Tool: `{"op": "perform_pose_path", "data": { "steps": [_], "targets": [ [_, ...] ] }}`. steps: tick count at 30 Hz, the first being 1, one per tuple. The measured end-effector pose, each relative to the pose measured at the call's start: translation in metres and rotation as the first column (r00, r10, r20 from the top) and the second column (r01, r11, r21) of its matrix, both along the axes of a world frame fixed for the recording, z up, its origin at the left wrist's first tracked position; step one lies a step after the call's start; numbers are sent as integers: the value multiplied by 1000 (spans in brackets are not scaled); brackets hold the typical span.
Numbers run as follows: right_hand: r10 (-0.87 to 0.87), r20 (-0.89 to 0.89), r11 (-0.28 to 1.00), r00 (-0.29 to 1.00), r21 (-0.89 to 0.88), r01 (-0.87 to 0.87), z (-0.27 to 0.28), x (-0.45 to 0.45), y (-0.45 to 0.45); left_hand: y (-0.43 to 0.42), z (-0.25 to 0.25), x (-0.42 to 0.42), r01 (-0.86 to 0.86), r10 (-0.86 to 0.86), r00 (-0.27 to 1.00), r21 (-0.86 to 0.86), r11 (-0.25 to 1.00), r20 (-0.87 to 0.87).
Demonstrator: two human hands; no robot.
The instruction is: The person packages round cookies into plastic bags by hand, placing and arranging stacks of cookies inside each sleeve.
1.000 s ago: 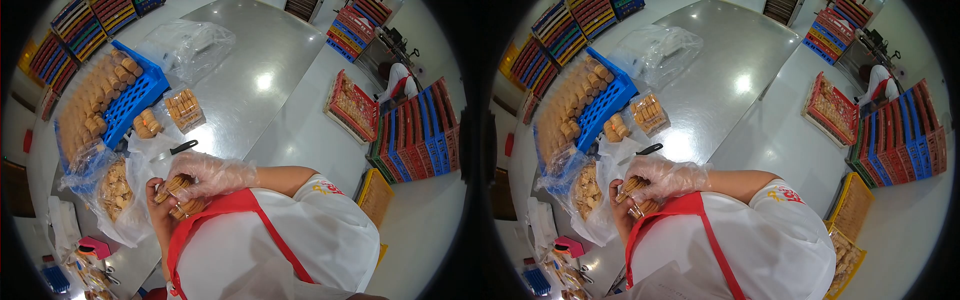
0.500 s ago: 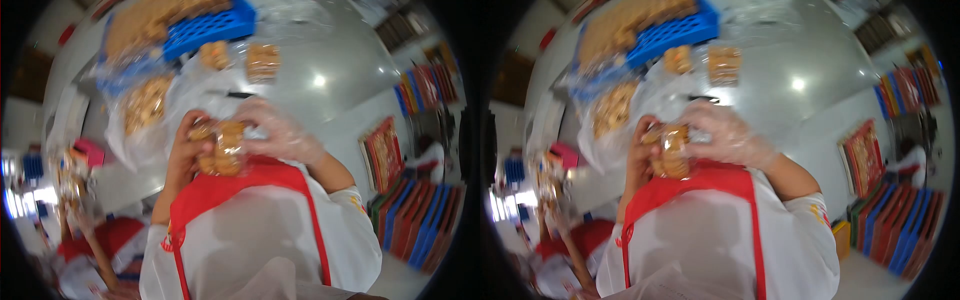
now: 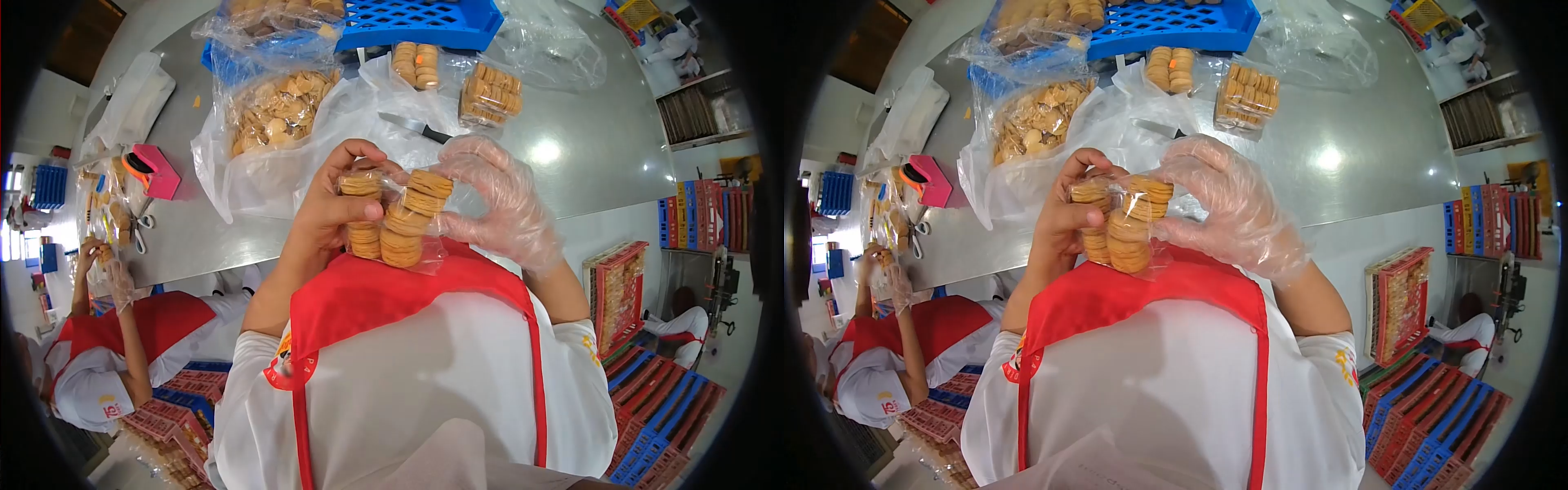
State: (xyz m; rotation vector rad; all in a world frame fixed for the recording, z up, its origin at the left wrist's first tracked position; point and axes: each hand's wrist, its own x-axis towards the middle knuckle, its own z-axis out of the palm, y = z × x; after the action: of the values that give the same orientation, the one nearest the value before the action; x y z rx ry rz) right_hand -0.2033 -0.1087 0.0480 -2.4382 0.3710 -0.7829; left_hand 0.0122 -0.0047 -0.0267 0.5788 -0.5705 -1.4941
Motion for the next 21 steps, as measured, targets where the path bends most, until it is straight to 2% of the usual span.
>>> {"op": "perform_pose_path", "data": {
  "steps": [4, 7, 10, 13, 16, 19, 21],
  "targets": [
    [-40, 86, 994, 996, -96, 48, 6, 5, 7, 2, 0, 3, 9, -10, 998, -3, 1000, -60],
    [-90, 163, 995, 983, 60, 81, 6, -1, 8, 3, -6, 8, -17, 15, 997, -29, 999, -82],
    [-221, 362, 919, 906, 388, 70, -12, -3, -9, 10, -5, 21, -88, 81, 994, -109, 990, -72],
    [-362, 234, 878, 902, 410, 246, -55, -1, -31, 17, -13, 39, -172, 160, 984, -206, 963, -73],
    [-344, -89, 931, 935, 96, 351, -94, 9, -37, 26, -12, 50, -230, 214, 972, -218, 948, -93],
    [-331, -88, 885, 939, -374, 277, -110, 25, -38, 31, -10, 56, -247, 234, 969, -246, 937, -81],
    [-336, -194, 840, 922, -504, 200, -121, 31, -44, 35, -6, 56, -254, 239, 967, -242, 936, -90]
  ]
}}
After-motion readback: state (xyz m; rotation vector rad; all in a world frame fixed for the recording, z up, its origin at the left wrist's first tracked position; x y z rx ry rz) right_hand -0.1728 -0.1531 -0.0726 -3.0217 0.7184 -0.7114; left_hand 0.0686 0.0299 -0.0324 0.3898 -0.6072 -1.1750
